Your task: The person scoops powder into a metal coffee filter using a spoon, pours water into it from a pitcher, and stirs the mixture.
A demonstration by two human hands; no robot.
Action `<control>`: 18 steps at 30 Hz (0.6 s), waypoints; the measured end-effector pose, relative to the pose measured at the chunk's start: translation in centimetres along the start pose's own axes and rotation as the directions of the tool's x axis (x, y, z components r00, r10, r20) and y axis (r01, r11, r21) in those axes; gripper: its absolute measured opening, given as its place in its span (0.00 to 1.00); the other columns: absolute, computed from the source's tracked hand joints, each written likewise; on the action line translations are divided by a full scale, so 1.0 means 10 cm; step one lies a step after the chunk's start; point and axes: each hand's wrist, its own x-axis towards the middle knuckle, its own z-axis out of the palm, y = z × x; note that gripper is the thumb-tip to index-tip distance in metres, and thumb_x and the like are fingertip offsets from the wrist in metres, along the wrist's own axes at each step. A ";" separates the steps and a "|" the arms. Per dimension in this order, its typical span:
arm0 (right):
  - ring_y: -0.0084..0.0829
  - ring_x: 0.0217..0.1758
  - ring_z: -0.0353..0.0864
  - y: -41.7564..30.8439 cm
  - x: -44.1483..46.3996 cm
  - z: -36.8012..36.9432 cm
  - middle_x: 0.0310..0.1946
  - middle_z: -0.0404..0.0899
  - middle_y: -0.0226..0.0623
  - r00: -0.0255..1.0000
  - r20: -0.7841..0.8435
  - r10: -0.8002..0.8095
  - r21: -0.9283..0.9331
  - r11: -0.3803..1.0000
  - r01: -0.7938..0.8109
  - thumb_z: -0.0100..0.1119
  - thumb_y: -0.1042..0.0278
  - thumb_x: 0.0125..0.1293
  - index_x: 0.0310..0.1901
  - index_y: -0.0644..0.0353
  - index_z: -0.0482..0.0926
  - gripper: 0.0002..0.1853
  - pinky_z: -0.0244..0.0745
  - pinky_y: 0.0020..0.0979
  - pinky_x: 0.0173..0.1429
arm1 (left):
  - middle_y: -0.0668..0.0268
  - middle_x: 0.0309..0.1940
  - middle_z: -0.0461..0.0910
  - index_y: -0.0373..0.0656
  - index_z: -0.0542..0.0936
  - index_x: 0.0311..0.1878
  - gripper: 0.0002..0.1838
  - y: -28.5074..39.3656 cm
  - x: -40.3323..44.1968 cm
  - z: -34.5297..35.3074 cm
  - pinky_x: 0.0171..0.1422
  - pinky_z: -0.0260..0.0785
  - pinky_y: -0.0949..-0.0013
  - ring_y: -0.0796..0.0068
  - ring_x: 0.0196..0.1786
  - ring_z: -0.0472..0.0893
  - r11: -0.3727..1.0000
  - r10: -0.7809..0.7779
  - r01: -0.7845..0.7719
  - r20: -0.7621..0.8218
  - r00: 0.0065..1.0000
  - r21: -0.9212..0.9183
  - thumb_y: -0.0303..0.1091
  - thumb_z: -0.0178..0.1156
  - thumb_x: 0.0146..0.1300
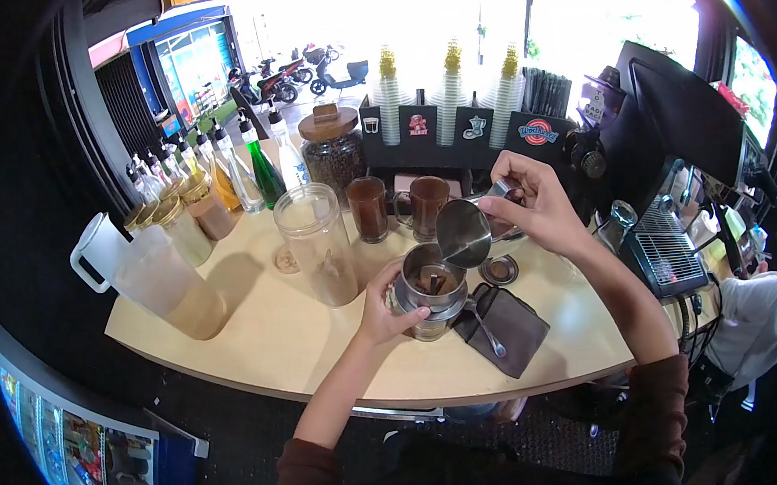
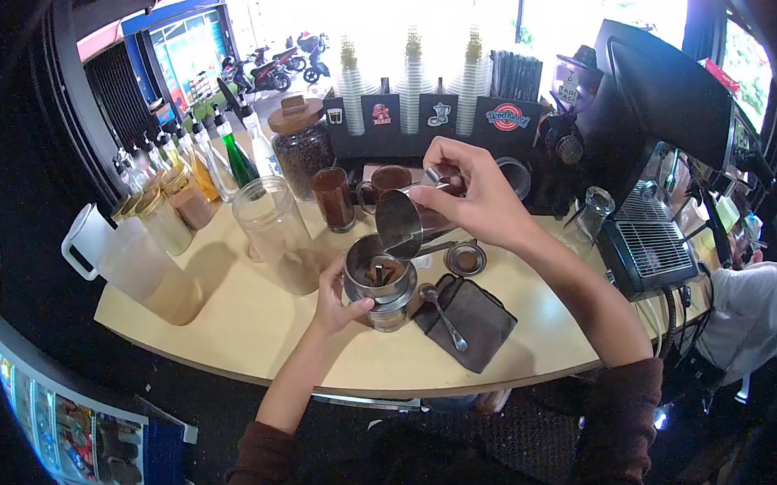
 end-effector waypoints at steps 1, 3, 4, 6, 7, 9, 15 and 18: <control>0.10 0.25 0.56 -0.02 0.00 0.01 0.22 0.60 0.18 1.000 0.005 0.016 0.010 1.000 -0.016 0.66 0.72 0.59 0.28 0.58 0.66 0.14 0.53 0.19 0.27 | 0.59 0.53 0.76 0.34 0.74 0.57 0.39 -0.01 0.00 0.00 0.65 0.62 0.65 0.68 0.57 0.74 1.000 0.004 -0.004 -0.005 1.000 -0.004 0.42 0.73 0.40; 0.10 0.24 0.56 -0.05 0.01 0.02 0.22 0.60 0.19 1.000 0.009 0.008 0.015 1.000 -0.008 0.66 0.72 0.59 0.28 0.59 0.66 0.14 0.53 0.19 0.26 | 0.59 0.53 0.76 0.34 0.74 0.57 0.39 -0.01 0.00 0.00 0.65 0.62 0.65 0.68 0.57 0.74 1.000 0.007 -0.007 -0.009 1.000 -0.007 0.42 0.73 0.40; 0.10 0.24 0.57 -0.06 0.01 0.03 0.22 0.60 0.19 1.000 0.012 0.000 0.019 1.000 0.000 0.65 0.72 0.60 0.28 0.59 0.66 0.14 0.53 0.19 0.26 | 0.59 0.53 0.76 0.34 0.73 0.57 0.39 0.00 0.00 0.00 0.65 0.62 0.65 0.68 0.57 0.74 1.000 0.014 -0.014 -0.007 1.000 0.003 0.43 0.73 0.41; 0.10 0.24 0.57 -0.07 0.02 0.03 0.22 0.60 0.19 1.000 0.015 -0.020 -0.025 0.999 0.020 0.65 0.72 0.60 0.28 0.59 0.67 0.13 0.54 0.19 0.26 | 0.59 0.53 0.76 0.34 0.73 0.58 0.39 0.01 0.00 0.00 0.65 0.62 0.65 0.68 0.57 0.74 1.000 0.019 -0.019 -0.004 1.000 0.013 0.43 0.73 0.41; 0.10 0.24 0.58 -0.07 0.02 0.03 0.21 0.60 0.19 0.999 0.020 -0.040 -0.070 0.997 0.041 0.65 0.72 0.60 0.28 0.59 0.67 0.13 0.55 0.19 0.26 | 0.59 0.53 0.76 0.34 0.73 0.58 0.39 0.01 0.00 0.00 0.65 0.62 0.65 0.68 0.57 0.74 1.000 0.011 -0.011 -0.003 1.000 0.004 0.43 0.73 0.41; 0.10 0.24 0.59 -0.07 0.02 0.03 0.21 0.60 0.20 0.999 0.022 -0.027 -0.070 0.997 0.028 0.65 0.72 0.60 0.29 0.60 0.67 0.13 0.56 0.19 0.26 | 0.59 0.53 0.76 0.34 0.73 0.58 0.39 0.01 0.00 0.01 0.65 0.63 0.65 0.68 0.57 0.74 1.000 0.002 -0.002 -0.002 1.000 -0.005 0.43 0.73 0.41; 0.09 0.26 0.57 -0.13 0.02 0.06 0.24 0.59 0.20 0.994 0.046 0.096 -0.012 0.995 -0.096 0.65 0.74 0.60 0.30 0.58 0.65 0.15 0.54 0.18 0.29 | 0.58 0.54 0.76 0.33 0.74 0.57 0.38 0.04 0.01 0.01 0.65 0.63 0.65 0.67 0.57 0.75 1.000 0.009 -0.009 0.005 1.000 -0.003 0.43 0.72 0.42; 0.09 0.25 0.60 -0.16 0.02 0.08 0.24 0.59 0.20 0.996 0.043 0.083 -0.013 0.997 -0.083 0.65 0.74 0.61 0.30 0.58 0.65 0.14 0.57 0.17 0.27 | 0.58 0.54 0.75 0.33 0.74 0.57 0.38 0.04 0.01 0.01 0.65 0.63 0.65 0.68 0.57 0.75 1.000 0.016 -0.016 0.007 1.000 -0.009 0.42 0.73 0.42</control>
